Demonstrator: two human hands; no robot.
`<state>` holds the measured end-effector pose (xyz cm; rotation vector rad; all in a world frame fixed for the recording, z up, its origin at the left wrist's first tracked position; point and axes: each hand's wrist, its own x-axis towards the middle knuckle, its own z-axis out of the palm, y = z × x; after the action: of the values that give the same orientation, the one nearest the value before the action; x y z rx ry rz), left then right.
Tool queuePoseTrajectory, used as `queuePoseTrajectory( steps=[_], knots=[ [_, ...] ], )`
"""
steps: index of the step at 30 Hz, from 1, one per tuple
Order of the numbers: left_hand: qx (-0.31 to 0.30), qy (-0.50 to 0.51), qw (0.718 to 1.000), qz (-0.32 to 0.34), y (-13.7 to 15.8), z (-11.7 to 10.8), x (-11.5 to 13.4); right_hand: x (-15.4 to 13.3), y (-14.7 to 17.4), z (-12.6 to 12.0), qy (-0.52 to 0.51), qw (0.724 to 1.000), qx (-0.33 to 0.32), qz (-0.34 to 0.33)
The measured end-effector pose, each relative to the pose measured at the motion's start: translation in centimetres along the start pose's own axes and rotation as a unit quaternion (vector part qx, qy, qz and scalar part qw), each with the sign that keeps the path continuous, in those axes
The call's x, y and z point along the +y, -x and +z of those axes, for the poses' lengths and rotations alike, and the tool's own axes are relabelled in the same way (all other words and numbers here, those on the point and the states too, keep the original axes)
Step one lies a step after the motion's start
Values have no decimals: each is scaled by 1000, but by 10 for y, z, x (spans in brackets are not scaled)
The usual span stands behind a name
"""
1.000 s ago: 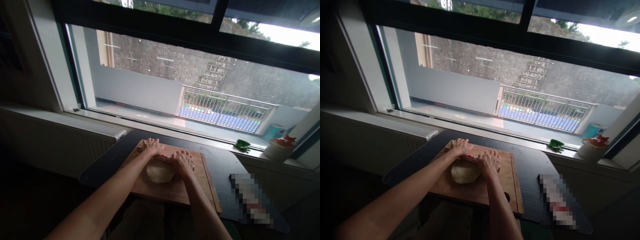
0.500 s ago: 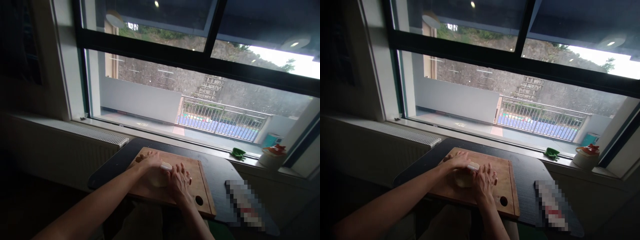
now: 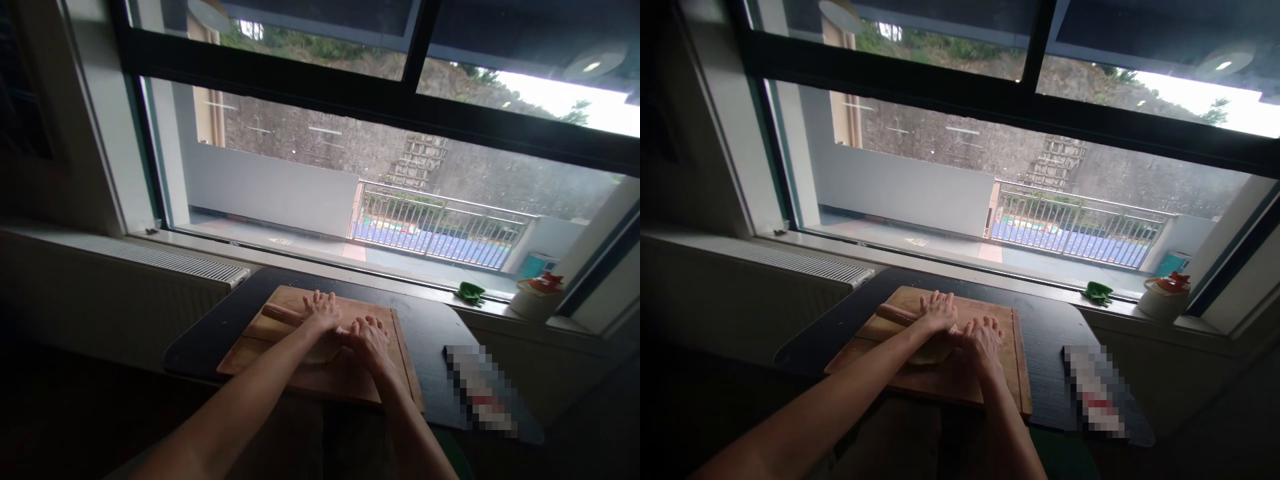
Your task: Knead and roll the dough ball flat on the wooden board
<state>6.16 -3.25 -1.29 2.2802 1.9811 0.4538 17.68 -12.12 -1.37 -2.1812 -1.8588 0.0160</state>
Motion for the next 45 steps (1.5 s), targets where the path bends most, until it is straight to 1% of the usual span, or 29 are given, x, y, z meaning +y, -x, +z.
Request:
queuePoseTrajectory(
  steps=[3, 7, 10, 14, 19, 22, 25, 27, 30, 35, 40, 42, 45],
  knots=[
    [-19, -21, 1000, 14, 11, -5, 1, 2, 15, 8, -35, 998, 52, -1],
    [-15, -38, 999, 36, 28, -8, -2, 3, 30, 15, -48, 994, 94, -23],
    [-16, -43, 998, 34, 35, -9, -5, 1, 34, 15, -40, 992, 117, -28],
    [-8, -38, 999, 13, 28, -8, -3, -1, 27, 10, -29, 994, 104, -21],
    [-15, -21, 1000, -14, 3, -5, 1, 0, 9, 2, -11, 999, 52, -12],
    [-20, -15, 999, -21, -13, 0, 1, 2, -4, -1, -20, 999, 30, -12],
    [-13, -16, 1000, -24, -23, 5, 1, 4, -13, -1, -41, 999, 23, 3],
    [-5, -17, 1000, -16, -23, 6, 1, 5, -14, 2, -42, 999, 32, 2],
    [-1, -17, 1000, 2, -16, 2, 3, 6, -9, 7, -36, 998, 59, -10],
    [14, -15, 1000, 14, 7, -7, 4, 4, 10, 13, -47, 996, 80, -2],
    [51, -26, 997, 54, 25, -4, -3, 3, 32, 18, -53, 990, 126, -21],
    [61, -26, 996, 61, 28, -3, -4, 3, 35, 20, -53, 989, 138, -24],
    [74, -22, 996, 55, 28, -5, -2, 2, 31, 19, -48, 988, 146, -21]
  ],
)
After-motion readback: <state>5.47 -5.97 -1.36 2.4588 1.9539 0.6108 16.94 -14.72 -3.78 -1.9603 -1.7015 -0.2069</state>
